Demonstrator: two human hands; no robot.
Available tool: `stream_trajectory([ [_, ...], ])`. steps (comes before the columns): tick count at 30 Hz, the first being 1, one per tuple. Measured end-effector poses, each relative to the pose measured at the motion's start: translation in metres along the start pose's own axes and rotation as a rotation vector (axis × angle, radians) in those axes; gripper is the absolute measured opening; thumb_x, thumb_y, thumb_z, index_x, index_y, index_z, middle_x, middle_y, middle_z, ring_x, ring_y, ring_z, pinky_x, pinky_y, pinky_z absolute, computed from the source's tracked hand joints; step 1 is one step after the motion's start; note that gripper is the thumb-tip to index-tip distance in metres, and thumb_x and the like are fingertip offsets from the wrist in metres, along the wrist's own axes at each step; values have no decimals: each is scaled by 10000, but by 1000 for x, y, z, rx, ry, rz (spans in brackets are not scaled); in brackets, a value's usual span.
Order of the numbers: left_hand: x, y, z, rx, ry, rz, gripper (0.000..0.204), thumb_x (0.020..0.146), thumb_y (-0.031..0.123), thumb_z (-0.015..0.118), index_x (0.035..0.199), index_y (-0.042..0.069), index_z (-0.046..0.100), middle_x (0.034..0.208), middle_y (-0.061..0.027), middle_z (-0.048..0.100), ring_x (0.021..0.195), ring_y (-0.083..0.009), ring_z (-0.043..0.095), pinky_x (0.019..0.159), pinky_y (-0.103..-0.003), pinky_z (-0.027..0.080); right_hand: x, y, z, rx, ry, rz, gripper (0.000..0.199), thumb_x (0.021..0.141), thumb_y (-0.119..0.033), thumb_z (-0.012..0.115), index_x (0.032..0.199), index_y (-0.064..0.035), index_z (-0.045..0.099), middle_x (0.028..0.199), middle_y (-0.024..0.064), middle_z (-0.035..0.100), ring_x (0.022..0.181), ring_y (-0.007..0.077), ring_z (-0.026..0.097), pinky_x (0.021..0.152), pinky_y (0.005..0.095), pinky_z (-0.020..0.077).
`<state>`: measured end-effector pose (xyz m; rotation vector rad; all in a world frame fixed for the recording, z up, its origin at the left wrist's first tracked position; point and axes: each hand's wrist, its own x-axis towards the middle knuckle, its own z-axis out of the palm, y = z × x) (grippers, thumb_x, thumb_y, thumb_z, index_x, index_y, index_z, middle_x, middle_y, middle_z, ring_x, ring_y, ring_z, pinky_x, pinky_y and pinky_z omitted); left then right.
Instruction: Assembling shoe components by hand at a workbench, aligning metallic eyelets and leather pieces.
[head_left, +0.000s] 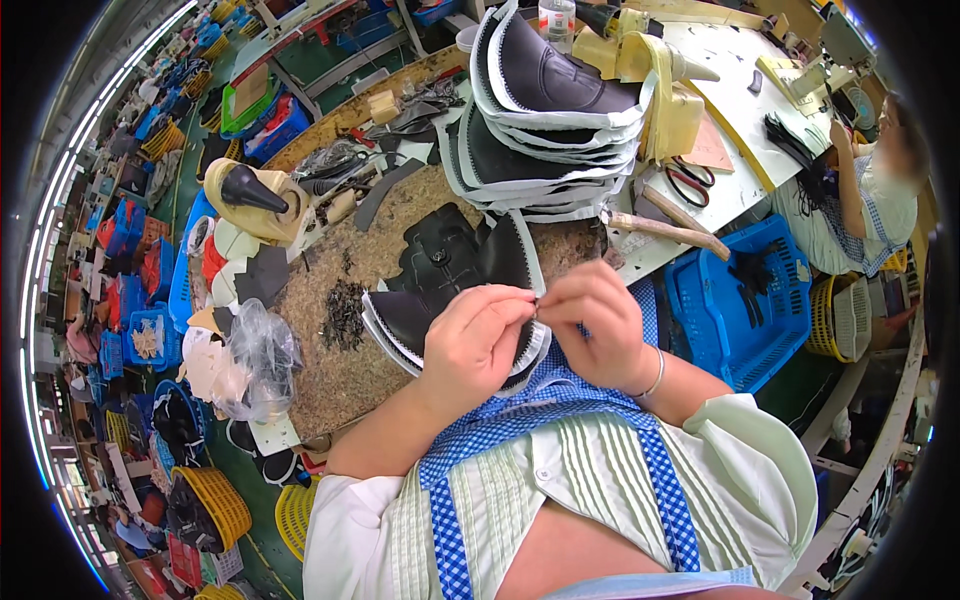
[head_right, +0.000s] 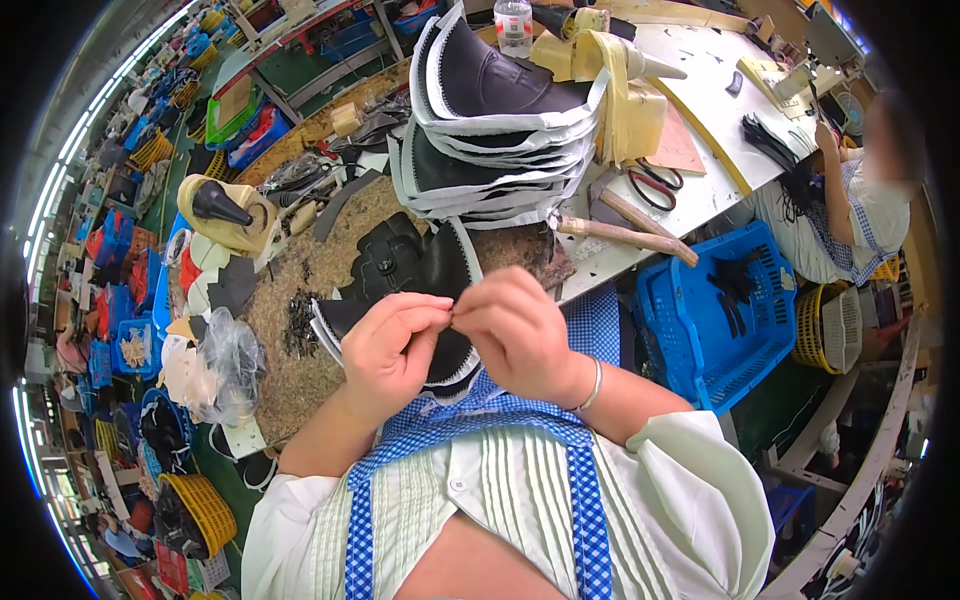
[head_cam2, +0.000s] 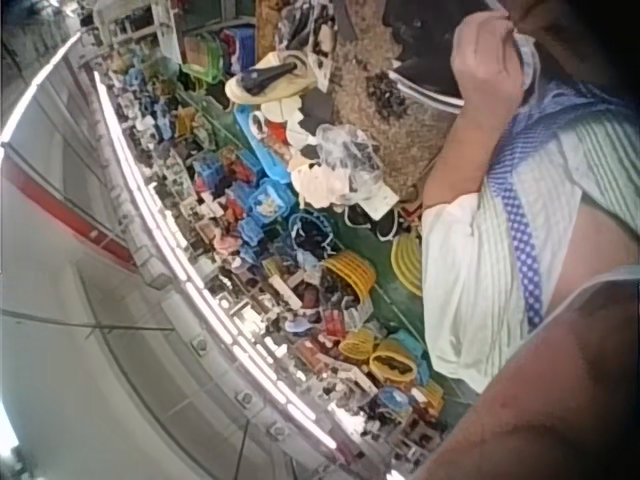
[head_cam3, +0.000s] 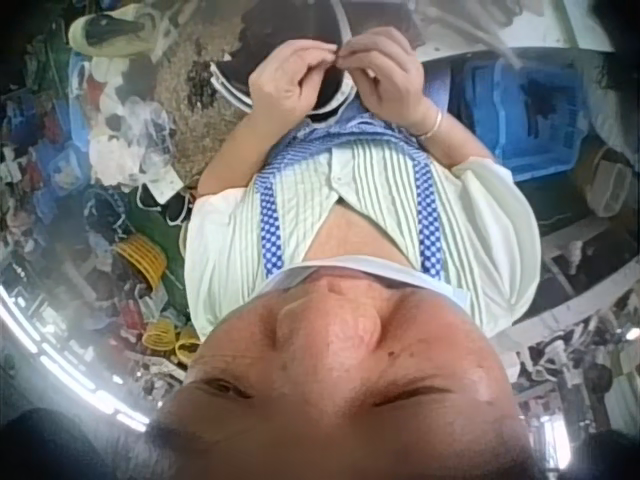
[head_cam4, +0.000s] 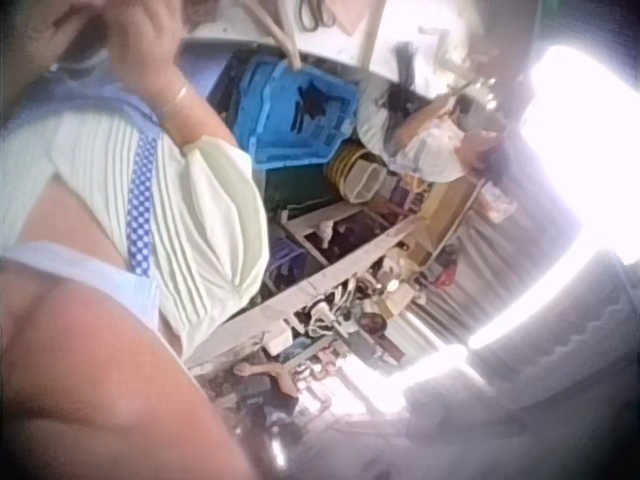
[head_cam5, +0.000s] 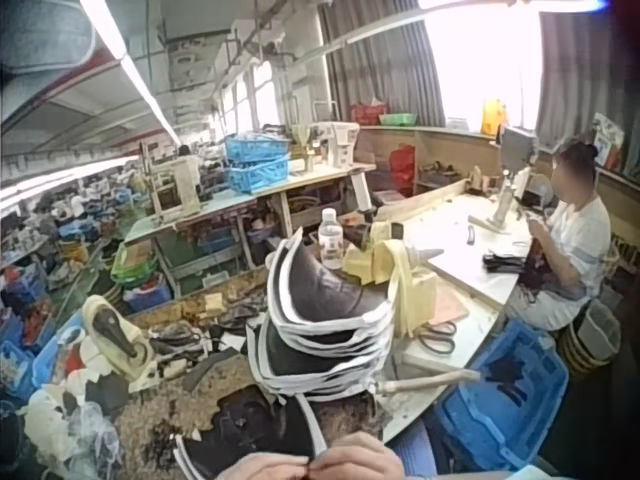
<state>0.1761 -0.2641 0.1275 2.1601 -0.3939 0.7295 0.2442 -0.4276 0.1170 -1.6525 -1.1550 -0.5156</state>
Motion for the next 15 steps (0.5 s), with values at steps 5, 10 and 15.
stream_trajectory([
  [5, 16, -3, 8, -97, -50, -51, 158, 721, -77, 666, 845, 16, 638, 853, -106, 657, 726, -258, 648, 640, -313, 526, -3, 16, -10, 135, -66, 106, 222, 712, 52, 689, 903, -24, 604, 844, 96, 591, 776, 262, 589, 653, 331, 492],
  [10, 73, -15, 12, -533, -436, -448, 164, 781, -25, 679, 938, -4, 636, 861, -41, 676, 815, -92, 629, 752, -255, 509, -5, 33, -31, 119, 17, 241, 270, 712, 57, 714, 949, -19, 609, 912, 106, 591, 785, 200, 607, 661, 279, 508],
  [15, 198, -60, 39, -28, -186, -20, 236, 893, 160, 608, 1085, 24, 593, 965, -71, 679, 830, -139, 643, 726, -273, 495, -15, 44, -31, 452, 291, 550, 224, 800, 80, 663, 1004, 12, 598, 881, 46, 596, 838, 91, 586, 690, 229, 496],
])
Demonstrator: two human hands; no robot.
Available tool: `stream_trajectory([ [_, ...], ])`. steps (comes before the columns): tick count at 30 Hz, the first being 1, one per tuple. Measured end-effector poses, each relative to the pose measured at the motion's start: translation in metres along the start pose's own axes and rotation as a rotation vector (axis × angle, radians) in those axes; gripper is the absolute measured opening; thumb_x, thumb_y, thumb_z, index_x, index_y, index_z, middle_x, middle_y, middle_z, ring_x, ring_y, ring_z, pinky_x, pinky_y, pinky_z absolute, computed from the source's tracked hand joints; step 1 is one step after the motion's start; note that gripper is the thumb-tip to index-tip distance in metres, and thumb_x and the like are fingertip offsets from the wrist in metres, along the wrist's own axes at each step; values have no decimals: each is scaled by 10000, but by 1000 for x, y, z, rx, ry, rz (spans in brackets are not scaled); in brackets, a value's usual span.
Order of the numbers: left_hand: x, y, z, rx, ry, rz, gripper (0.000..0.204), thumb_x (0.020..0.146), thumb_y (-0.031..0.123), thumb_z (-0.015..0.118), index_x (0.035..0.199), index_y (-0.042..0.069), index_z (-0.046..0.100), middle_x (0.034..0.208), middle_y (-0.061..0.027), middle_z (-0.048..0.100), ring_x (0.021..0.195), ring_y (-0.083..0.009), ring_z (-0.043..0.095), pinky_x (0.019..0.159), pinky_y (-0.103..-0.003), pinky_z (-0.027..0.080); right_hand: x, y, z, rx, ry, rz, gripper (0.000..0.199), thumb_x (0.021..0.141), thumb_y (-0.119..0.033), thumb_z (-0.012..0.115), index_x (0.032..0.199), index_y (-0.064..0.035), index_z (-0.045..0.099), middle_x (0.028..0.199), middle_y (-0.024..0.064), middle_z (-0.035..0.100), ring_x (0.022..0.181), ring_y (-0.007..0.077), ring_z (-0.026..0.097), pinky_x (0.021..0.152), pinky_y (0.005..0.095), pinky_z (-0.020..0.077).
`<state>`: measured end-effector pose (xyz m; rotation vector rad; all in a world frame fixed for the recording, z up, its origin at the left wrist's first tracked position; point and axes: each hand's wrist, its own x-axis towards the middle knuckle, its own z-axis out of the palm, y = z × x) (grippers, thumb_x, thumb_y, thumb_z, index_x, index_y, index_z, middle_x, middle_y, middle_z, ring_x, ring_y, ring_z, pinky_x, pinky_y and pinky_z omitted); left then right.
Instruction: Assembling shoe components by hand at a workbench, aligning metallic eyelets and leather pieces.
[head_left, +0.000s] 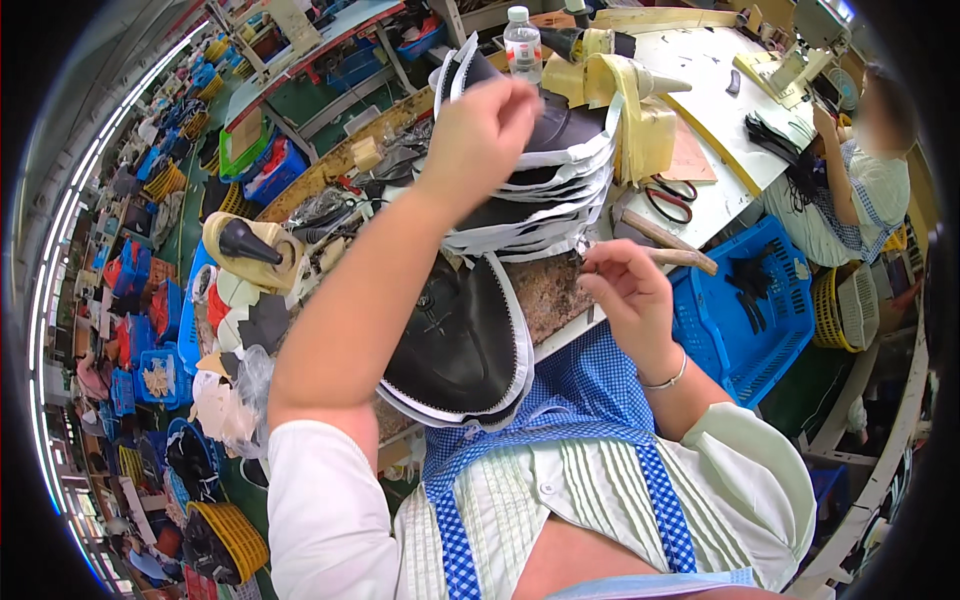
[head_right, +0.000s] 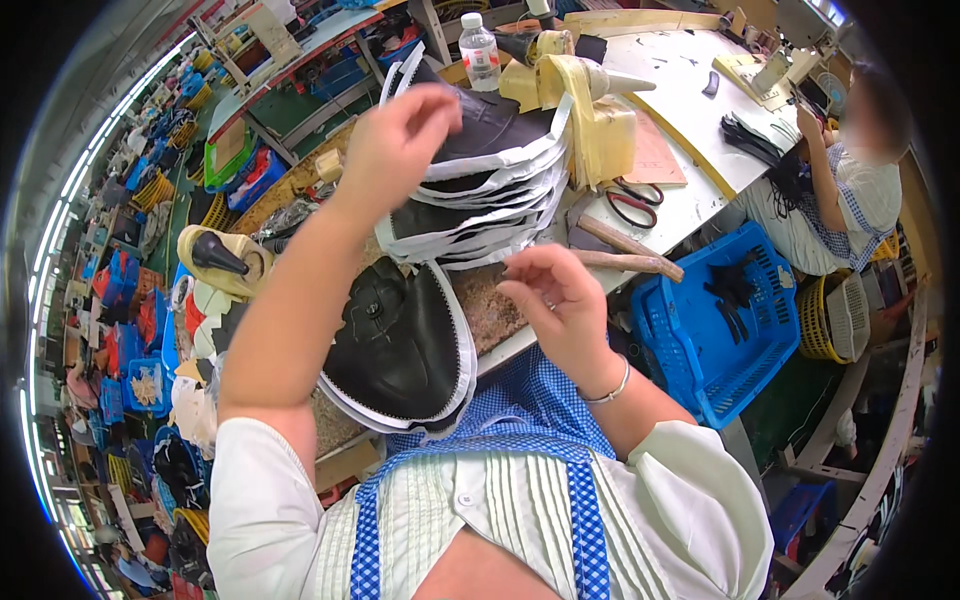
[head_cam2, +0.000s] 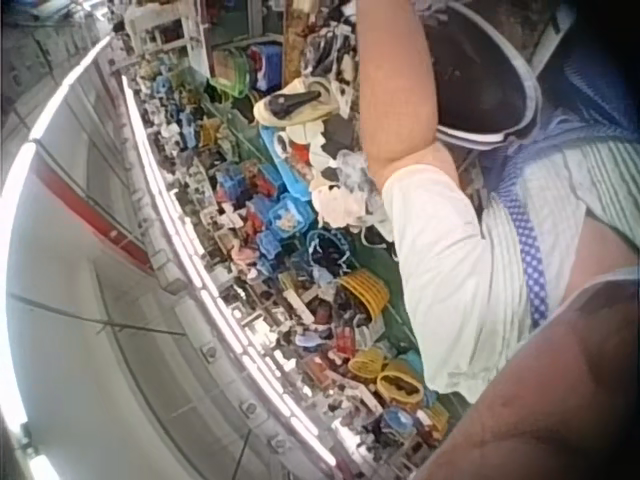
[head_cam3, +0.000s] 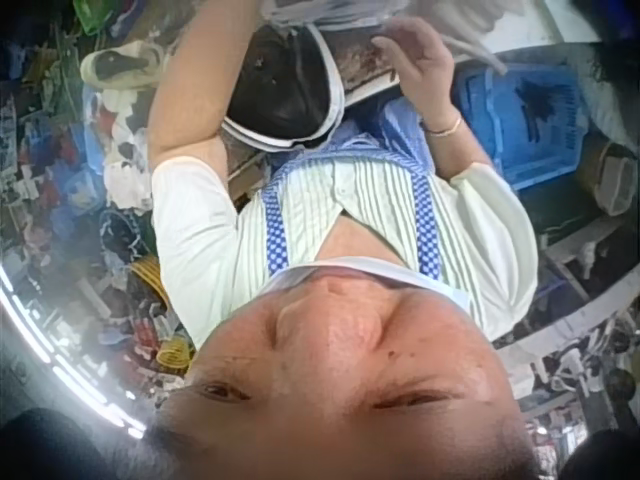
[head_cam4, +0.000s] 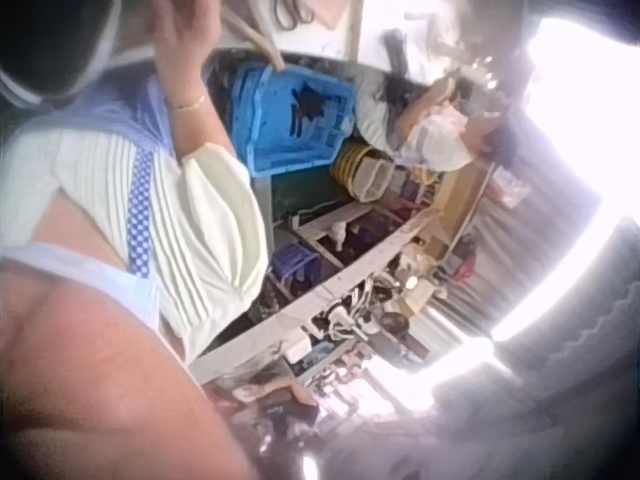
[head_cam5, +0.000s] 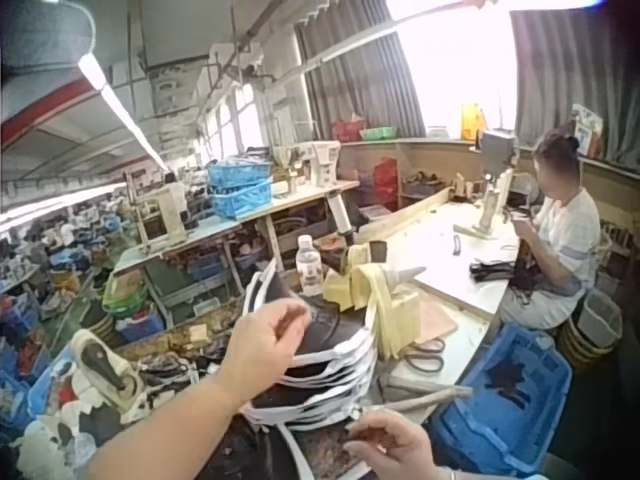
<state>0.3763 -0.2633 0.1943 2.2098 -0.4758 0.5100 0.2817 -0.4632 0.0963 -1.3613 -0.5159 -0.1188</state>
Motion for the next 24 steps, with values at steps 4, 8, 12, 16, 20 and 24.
stream_trajectory([
  [4, 62, -68, 33, 773, 57, 116, 433, 915, 394, 544, 1180, 53, 571, 1142, -137, 635, 1065, -282, 598, 953, -441, 399, -12, 4, 13, -110, -140, 32, 171, 803, 27, 684, 966, -3, 644, 883, 56, 625, 776, 124, 609, 675, 244, 499],
  [8, 68, -65, 46, 958, -374, -249, 562, 843, 499, 619, 1170, 46, 552, 1151, -141, 632, 1136, -276, 563, 1033, -506, 308, -12, -4, 5, -254, -232, -61, 196, 765, 39, 704, 951, -11, 670, 897, 78, 651, 778, 138, 622, 666, 242, 509],
  [12, 68, -60, 49, 846, -157, -416, 598, 725, 416, 779, 1129, 43, 545, 1107, -133, 654, 1075, -293, 601, 940, -486, 387, -8, 9, -3, -69, -182, 69, 209, 782, 69, 682, 980, 5, 672, 974, 72, 632, 807, 111, 611, 671, 226, 501],
  [16, 71, -53, 33, 769, -102, -489, 459, 768, 251, 717, 1129, 23, 549, 1070, -115, 667, 985, -303, 631, 926, -458, 401, -3, -4, 5, -76, -253, 64, 195, 785, 75, 683, 972, 21, 668, 1012, 71, 612, 862, 104, 597, 718, 224, 500],
  [20, 27, -16, -15, 300, 155, -113, 419, 759, 166, 719, 1108, -12, 572, 1007, -152, 665, 914, -276, 642, 789, -375, 487, 4, -36, 8, -301, -256, -220, 163, 754, 39, 730, 909, 4, 693, 994, 94, 614, 806, 133, 615, 687, 230, 506],
  [24, -48, 52, -48, 87, 269, 136, 326, 806, 18, 650, 1115, -46, 565, 977, -100, 647, 871, -160, 614, 784, -289, 486, 2, -96, 3, -148, -344, -336, 234, 696, 10, 764, 919, -37, 716, 916, 91, 651, 769, 199, 650, 652, 285, 534],
])
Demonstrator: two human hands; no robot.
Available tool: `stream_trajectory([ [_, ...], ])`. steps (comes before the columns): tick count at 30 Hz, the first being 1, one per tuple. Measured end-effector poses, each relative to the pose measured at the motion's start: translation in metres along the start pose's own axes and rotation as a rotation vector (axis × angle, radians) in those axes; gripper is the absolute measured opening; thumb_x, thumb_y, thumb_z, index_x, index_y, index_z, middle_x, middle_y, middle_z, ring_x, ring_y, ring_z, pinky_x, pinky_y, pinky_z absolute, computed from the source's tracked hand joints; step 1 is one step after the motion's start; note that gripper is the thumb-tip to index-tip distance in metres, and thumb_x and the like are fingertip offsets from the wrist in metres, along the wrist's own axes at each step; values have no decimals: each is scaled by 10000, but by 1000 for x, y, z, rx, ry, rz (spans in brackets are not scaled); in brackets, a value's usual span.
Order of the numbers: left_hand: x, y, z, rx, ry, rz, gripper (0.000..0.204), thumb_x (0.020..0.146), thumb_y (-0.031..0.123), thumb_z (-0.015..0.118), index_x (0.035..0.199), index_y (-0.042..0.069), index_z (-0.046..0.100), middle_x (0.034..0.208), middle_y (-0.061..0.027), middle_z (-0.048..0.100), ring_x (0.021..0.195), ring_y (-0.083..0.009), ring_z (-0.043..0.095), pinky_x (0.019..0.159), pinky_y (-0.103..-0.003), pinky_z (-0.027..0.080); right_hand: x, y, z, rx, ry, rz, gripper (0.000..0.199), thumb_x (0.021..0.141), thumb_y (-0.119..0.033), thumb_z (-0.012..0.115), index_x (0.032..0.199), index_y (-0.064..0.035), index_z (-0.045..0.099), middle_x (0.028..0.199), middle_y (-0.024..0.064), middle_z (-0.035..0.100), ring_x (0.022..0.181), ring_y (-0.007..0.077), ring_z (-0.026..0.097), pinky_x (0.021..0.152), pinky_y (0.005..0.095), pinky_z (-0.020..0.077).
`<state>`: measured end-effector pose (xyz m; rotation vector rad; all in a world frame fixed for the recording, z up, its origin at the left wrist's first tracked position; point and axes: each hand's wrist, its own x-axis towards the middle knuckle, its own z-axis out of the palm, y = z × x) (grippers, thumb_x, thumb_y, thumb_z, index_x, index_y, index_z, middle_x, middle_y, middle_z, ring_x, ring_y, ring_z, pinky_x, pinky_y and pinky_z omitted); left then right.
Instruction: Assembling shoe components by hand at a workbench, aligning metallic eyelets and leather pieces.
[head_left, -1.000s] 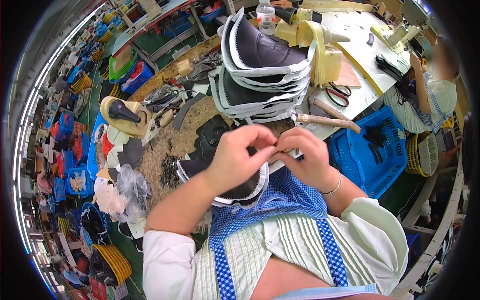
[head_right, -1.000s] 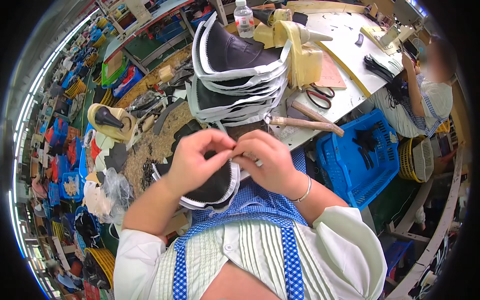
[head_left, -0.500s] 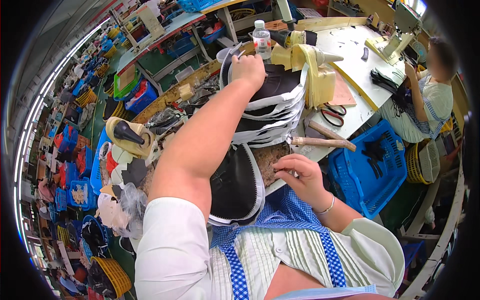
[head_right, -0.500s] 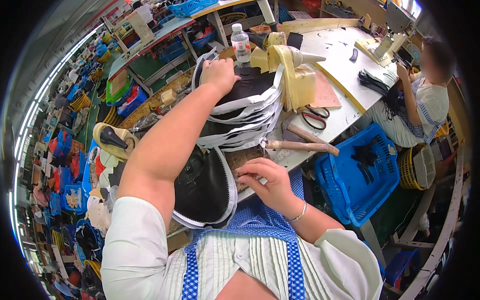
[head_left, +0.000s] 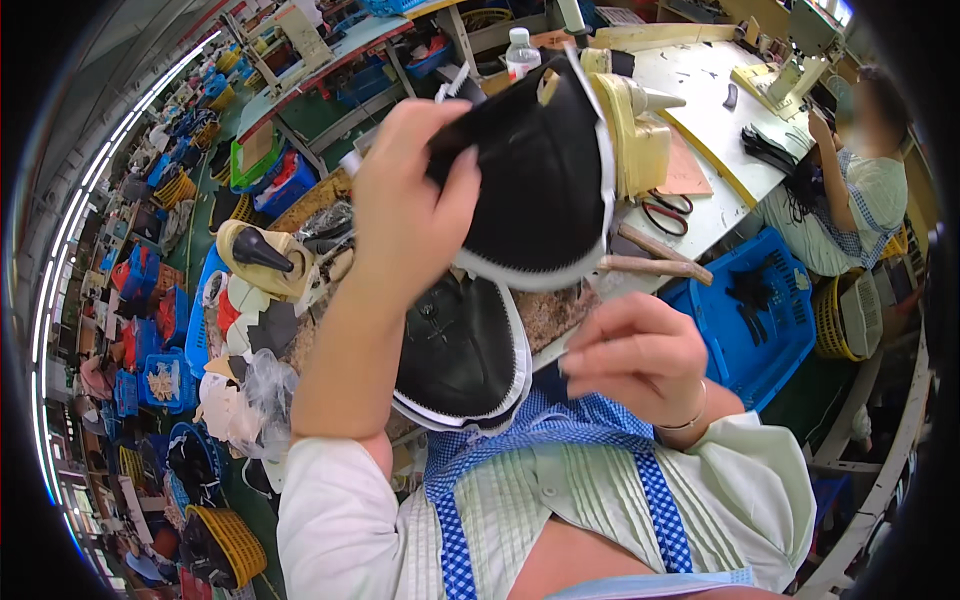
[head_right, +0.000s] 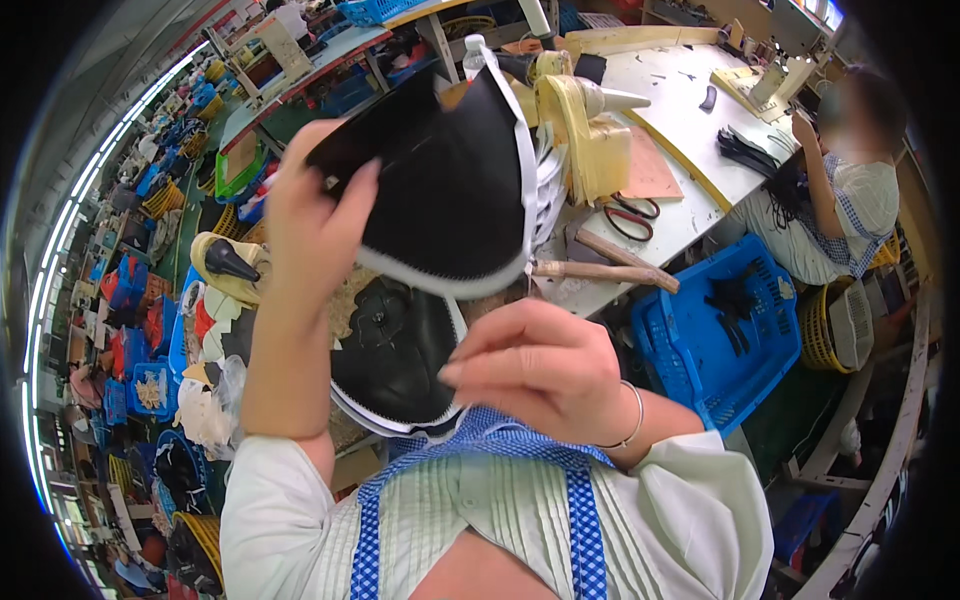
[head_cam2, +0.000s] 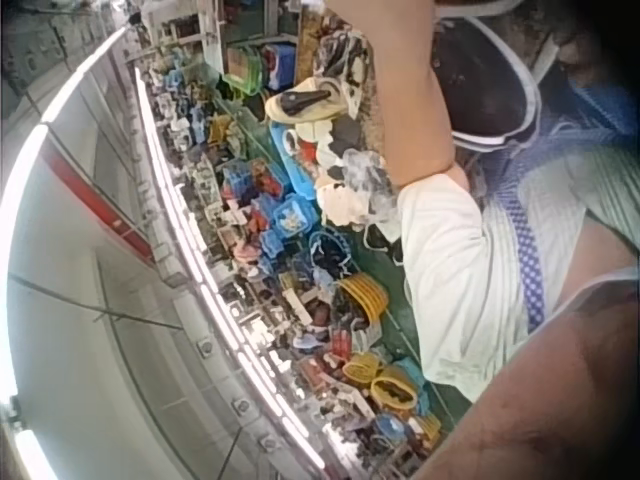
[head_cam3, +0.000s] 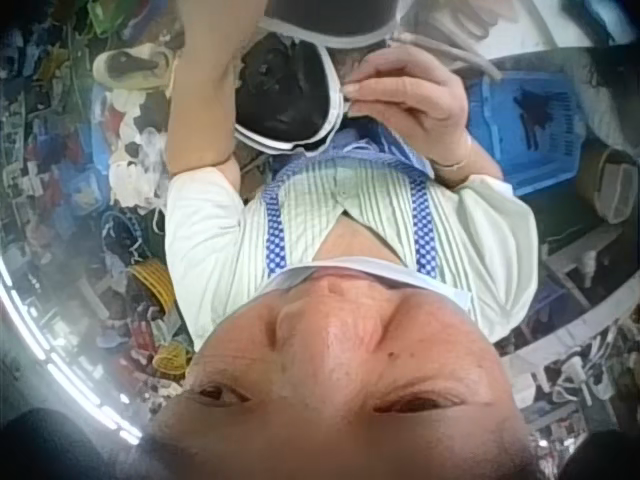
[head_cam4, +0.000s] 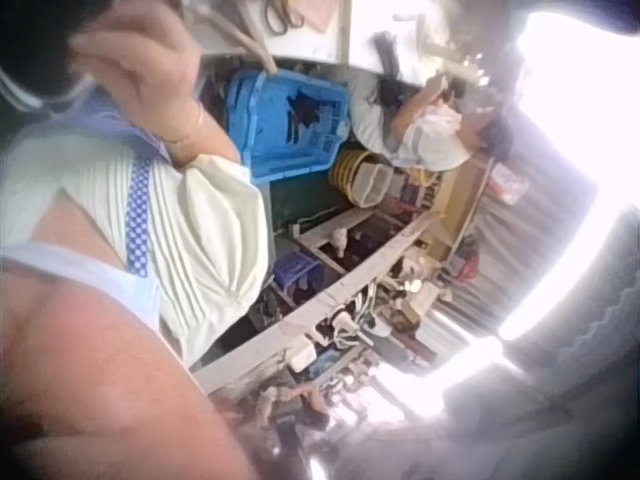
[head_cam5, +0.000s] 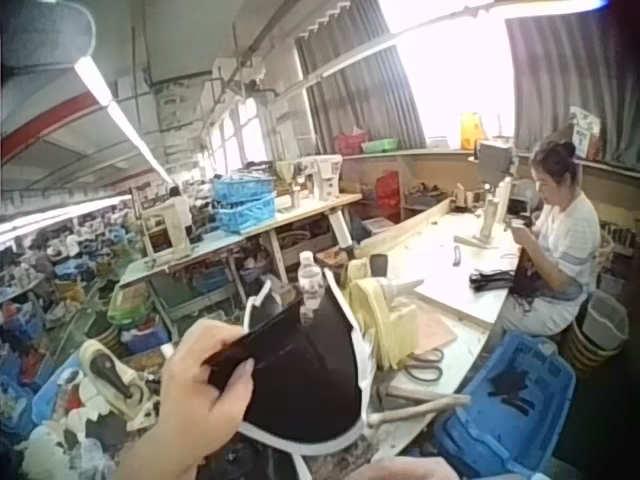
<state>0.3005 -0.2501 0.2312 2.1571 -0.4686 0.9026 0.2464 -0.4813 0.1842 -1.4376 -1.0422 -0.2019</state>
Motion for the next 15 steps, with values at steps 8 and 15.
stream_trajectory([
  [8, -134, 29, -2, -500, 183, -505, 166, 951, 93, 551, 1020, -29, 639, 922, -67, 654, 800, -117, 595, 721, -240, 467, 22, 53, 55, 458, 69, 294, 168, 763, 42, 709, 920, -16, 709, 980, 74, 635, 834, 135, 627, 719, 246, 520],
  [15, -146, 25, -14, -935, 259, -714, 107, 931, 83, 593, 947, -4, 653, 880, -10, 656, 761, -47, 568, 693, -193, 464, 21, 65, 64, 188, -29, 192, 161, 731, 66, 720, 872, -11, 715, 928, 69, 632, 814, 138, 621, 714, 246, 516],
])
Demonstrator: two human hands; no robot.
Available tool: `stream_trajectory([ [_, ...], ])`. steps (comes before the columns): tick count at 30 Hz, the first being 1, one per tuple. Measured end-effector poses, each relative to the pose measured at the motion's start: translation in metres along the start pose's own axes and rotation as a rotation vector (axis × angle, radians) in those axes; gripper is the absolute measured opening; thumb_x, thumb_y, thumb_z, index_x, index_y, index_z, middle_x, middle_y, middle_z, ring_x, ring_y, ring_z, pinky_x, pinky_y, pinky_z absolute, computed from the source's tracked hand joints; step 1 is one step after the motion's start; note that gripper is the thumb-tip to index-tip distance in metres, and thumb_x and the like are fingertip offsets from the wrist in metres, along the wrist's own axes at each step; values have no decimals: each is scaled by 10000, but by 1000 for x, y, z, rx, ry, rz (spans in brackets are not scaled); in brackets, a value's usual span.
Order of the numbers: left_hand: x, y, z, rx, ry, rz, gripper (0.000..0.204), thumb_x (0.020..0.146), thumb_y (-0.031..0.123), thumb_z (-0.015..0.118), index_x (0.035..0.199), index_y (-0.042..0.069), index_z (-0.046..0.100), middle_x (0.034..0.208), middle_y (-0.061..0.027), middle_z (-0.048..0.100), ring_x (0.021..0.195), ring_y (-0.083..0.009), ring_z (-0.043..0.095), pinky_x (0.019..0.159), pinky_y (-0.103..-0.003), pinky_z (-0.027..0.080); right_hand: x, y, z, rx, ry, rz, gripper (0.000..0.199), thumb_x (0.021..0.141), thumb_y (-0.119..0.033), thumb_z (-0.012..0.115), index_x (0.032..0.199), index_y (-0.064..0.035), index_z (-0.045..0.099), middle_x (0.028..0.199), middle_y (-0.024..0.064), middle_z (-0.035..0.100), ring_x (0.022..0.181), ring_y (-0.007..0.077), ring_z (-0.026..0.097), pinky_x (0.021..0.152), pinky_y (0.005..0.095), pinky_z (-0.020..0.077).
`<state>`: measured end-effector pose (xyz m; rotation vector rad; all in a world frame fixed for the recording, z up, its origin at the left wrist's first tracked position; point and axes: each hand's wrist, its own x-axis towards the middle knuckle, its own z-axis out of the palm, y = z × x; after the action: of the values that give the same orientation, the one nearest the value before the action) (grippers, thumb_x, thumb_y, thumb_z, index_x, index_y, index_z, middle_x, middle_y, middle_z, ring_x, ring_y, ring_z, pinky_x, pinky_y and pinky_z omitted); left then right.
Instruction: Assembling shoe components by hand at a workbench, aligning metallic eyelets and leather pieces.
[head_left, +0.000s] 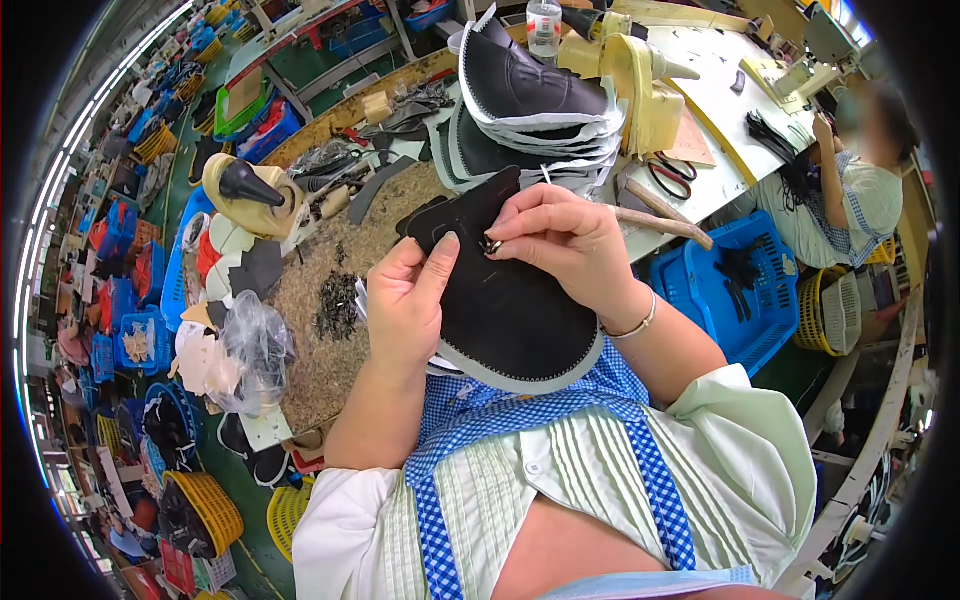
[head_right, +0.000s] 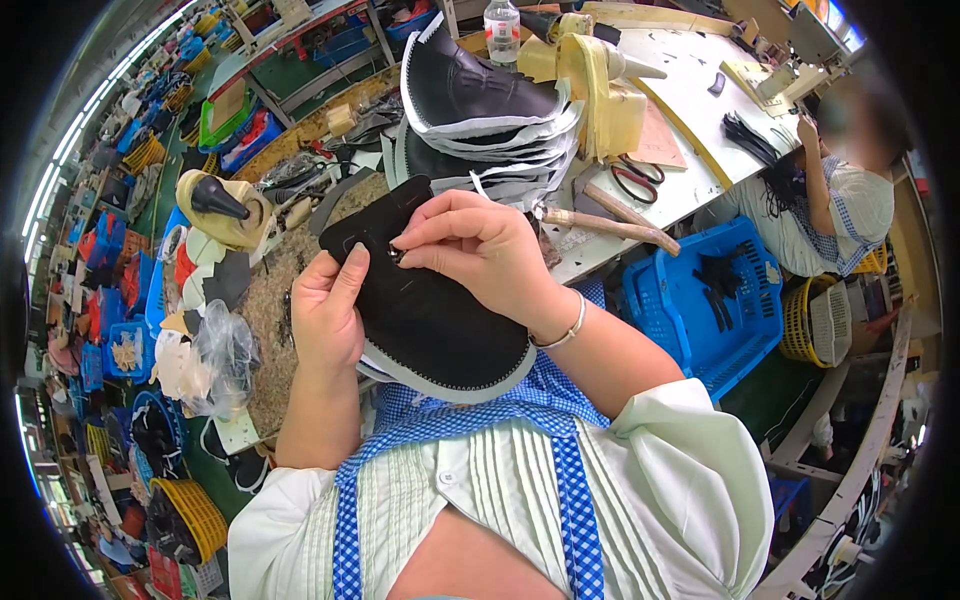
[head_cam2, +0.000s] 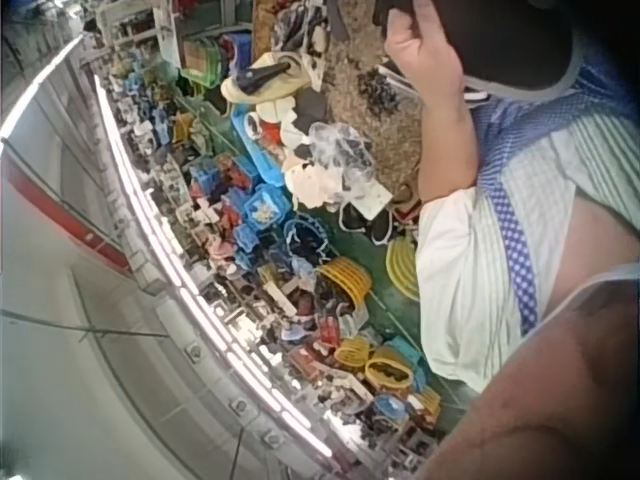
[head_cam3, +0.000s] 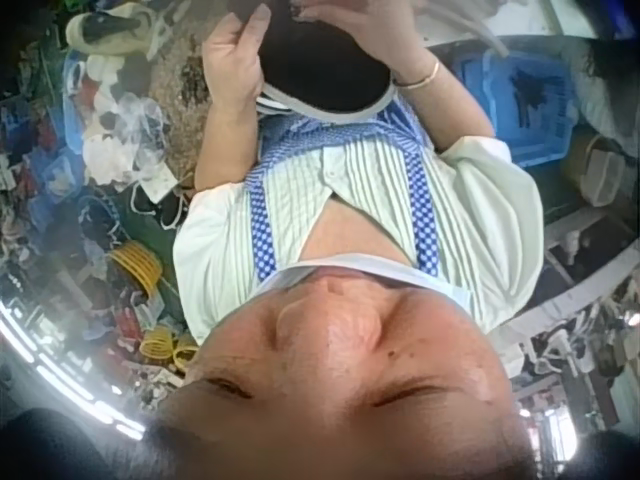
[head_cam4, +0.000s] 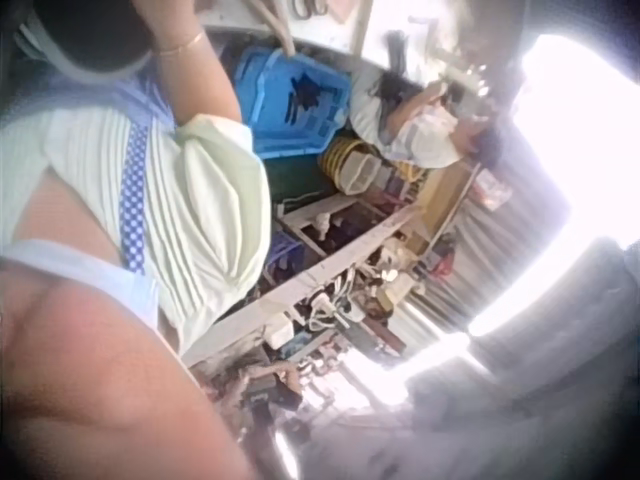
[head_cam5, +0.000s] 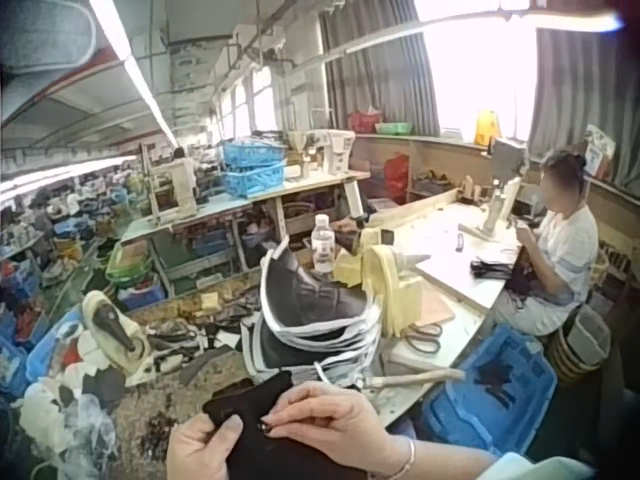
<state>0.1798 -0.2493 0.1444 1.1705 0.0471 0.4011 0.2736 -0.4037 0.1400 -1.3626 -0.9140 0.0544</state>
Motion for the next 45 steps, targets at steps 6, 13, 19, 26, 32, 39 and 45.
stream_trajectory([
  [6, -1, 1, -4, 17, -40, 18, 104, 919, 57, 602, 972, -16, 653, 883, -13, 656, 777, -54, 582, 690, -189, 468, 3, -8, 1, -248, 33, -174, 152, 691, 13, 757, 824, -50, 718, 853, 42, 638, 715, 163, 624, 630, 255, 502],
  [13, -5, 6, 3, 124, -31, 38, 117, 911, 49, 605, 970, -39, 656, 862, -19, 646, 745, -69, 559, 667, -202, 444, 4, -15, -3, -332, -43, -198, 156, 683, 18, 747, 821, -38, 701, 831, 48, 614, 724, 177, 622, 625, 280, 503],
  [19, -8, -5, -2, 430, 25, 222, 119, 885, 55, 627, 932, -52, 651, 815, -71, 630, 713, -118, 549, 649, -238, 431, 2, -19, 2, -446, -54, -282, 146, 688, 5, 743, 817, -39, 692, 829, 63, 606, 721, 201, 619, 629, 296, 502],
  [26, -12, 2, 3, 617, -31, 421, 202, 778, -19, 712, 969, -26, 648, 865, -86, 651, 770, -133, 597, 712, -251, 469, -12, -23, 13, 137, 128, 151, 253, 766, 120, 675, 990, 33, 598, 920, 88, 631, 852, 130, 644, 750, 248, 549],
  [32, -19, -6, -2, 45, -23, 94, 297, 728, -63, 751, 1004, -28, 648, 905, -55, 661, 793, -105, 596, 723, -225, 470, -24, -30, 15, 34, 94, 51, 275, 786, 125, 661, 1034, 45, 575, 903, 109, 643, 843, 132, 660, 741, 249, 565],
  [39, -13, 4, -7, -109, -196, -15, 345, 704, -97, 747, 1028, -83, 629, 962, -118, 668, 857, -150, 632, 773, -255, 501, -3, -43, -7, -402, -163, -320, 213, 698, -29, 745, 883, -66, 646, 865, 72, 524, 674, 192, 573, 562, 281, 484],
  [45, -17, 4, -8, -24, -197, 70, 392, 689, -92, 751, 1056, -95, 612, 980, -153, 662, 880, -203, 645, 815, -309, 509, 5, -53, -12, -523, -313, -332, 315, 635, -108, 783, 894, -84, 607, 933, 87, 506, 746, 245, 568, 600, 326, 477],
])
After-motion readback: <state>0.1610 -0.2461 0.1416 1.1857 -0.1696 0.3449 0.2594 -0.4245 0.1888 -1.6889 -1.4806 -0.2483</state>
